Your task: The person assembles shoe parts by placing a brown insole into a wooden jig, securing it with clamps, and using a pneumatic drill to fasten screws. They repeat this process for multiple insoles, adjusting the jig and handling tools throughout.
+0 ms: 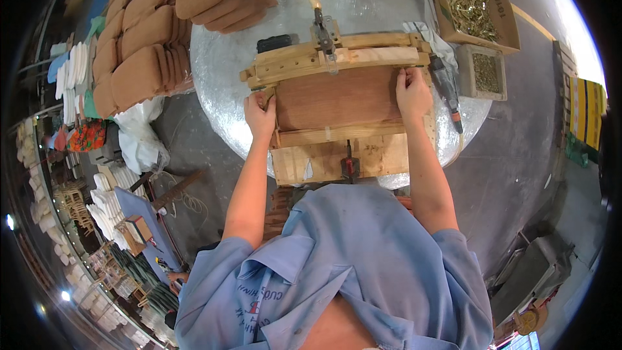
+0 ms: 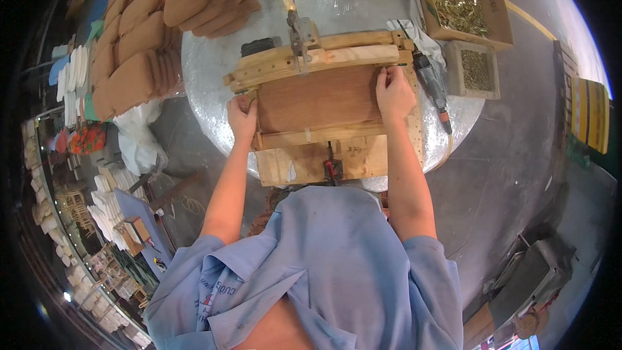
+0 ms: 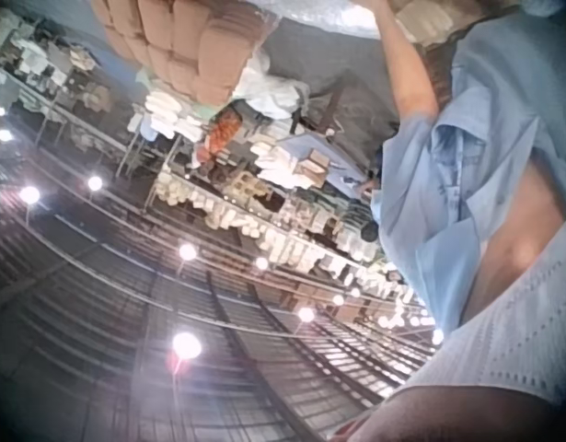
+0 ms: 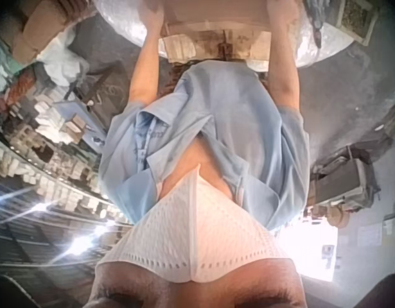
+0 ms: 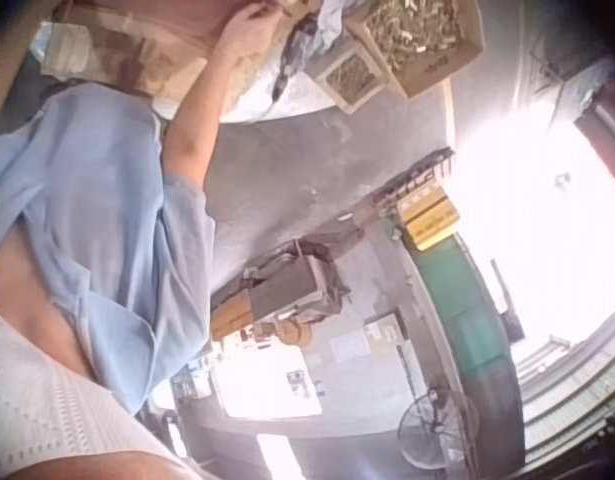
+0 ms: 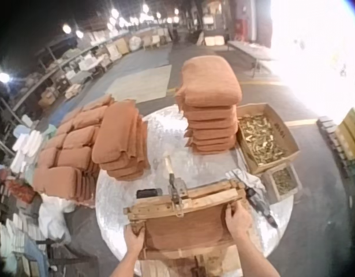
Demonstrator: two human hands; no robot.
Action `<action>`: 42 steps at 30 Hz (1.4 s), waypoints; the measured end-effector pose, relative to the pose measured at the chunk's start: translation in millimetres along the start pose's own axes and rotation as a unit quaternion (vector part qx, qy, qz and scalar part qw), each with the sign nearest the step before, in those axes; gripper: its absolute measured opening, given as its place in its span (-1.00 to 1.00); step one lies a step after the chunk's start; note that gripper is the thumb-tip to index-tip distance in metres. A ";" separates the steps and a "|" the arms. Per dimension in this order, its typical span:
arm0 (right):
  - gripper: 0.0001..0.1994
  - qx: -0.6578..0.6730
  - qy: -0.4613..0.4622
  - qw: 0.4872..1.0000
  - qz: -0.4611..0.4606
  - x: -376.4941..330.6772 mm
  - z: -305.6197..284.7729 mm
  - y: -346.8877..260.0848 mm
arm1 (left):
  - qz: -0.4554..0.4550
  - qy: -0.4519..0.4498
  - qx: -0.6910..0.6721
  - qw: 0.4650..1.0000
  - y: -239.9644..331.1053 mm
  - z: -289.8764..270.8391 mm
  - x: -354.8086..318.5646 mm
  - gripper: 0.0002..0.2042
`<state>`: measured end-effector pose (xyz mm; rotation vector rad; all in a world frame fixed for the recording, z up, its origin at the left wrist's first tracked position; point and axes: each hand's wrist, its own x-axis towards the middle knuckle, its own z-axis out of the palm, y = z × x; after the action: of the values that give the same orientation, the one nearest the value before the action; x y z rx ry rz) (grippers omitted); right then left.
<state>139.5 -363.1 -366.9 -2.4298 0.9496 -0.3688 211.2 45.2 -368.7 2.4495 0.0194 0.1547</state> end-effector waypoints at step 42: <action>-0.72 -0.004 -0.013 1.000 0.007 -2.7 -5.3 -3.3 | 0.040 0.004 0.049 0.998 -7.8 9.4 1.8 -0.65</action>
<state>137.2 -361.1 -360.8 -2.4278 0.9588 -0.3278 214.3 45.4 -380.7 2.5480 -0.0685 0.2032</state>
